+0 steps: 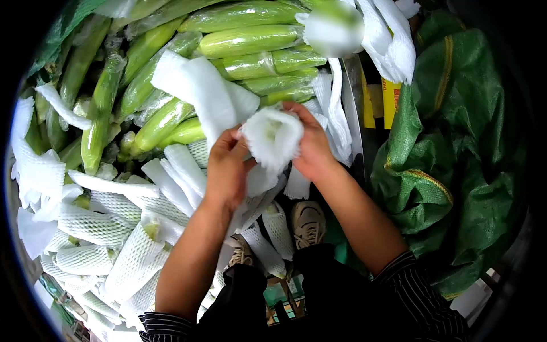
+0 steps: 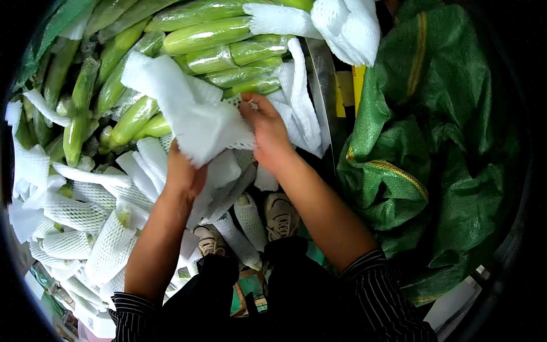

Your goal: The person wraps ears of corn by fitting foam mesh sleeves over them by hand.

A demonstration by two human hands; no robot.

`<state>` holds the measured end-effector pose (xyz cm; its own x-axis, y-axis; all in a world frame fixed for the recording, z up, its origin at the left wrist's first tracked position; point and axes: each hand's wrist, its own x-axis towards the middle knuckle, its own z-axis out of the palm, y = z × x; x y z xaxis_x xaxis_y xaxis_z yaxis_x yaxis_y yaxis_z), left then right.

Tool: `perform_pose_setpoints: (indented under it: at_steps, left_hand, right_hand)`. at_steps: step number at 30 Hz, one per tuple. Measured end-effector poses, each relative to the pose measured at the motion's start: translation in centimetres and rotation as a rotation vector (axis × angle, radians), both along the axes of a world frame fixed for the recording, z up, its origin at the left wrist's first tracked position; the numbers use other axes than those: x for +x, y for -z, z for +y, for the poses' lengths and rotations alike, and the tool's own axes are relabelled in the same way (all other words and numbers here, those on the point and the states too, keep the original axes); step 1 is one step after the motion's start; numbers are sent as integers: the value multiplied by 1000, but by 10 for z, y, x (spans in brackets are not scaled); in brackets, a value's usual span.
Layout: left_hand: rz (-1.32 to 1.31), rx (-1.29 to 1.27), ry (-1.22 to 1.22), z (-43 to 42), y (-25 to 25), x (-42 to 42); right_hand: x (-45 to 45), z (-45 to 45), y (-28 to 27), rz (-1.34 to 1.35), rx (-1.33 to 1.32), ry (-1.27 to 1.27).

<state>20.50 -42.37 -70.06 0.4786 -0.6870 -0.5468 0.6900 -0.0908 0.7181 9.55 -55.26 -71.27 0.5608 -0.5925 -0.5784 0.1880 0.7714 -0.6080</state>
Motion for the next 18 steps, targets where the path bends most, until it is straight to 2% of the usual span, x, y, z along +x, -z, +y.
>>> perform_pose_setpoints:
  at_steps: [1,3,4,5,6,9,11,13,14,15,16,17,18]
  left_hand:
    - [-137,256,116,-2,25,10]
    - [-1293,361,573,12,75,15]
    - [-1243,443,568,4,65,5]
    - [-1188,528,562,-3,51,-3]
    - [-1164,418,542,-2,46,1]
    - [-1016,190,504,10,43,7]
    - [-568,-103,358,32,31,12]
    - [-35,-462,158,53,20,19]
    - [104,-552,115,68,26,23]
    - [64,-471,136,88,40,23]
    - [-83,-292,207,108,59,21]
    - [-368,-29,403,127,82,16]
    - [-606,64,582,108,56,9]
  right_hand:
    - [-6,-2,43,100,-65,-38]
    - [-34,8,143,907,-1192,-776]
    - [-35,23,171,943,-1371,-560]
    - [-31,25,157,935,-1320,-611]
    - [-28,27,143,929,-1268,-661]
    - [-16,29,86,328,-459,-277]
    - [-11,37,27,128,-413,-293]
    - [-1,45,-38,299,-1073,-472]
    - [11,50,-66,181,-1205,-507]
    - [23,54,-82,58,-1338,-538]
    - [35,57,-78,-65,-1471,-548]
    - [45,53,-72,-199,-1603,-556]
    - [41,39,-64,-249,-1583,-707]
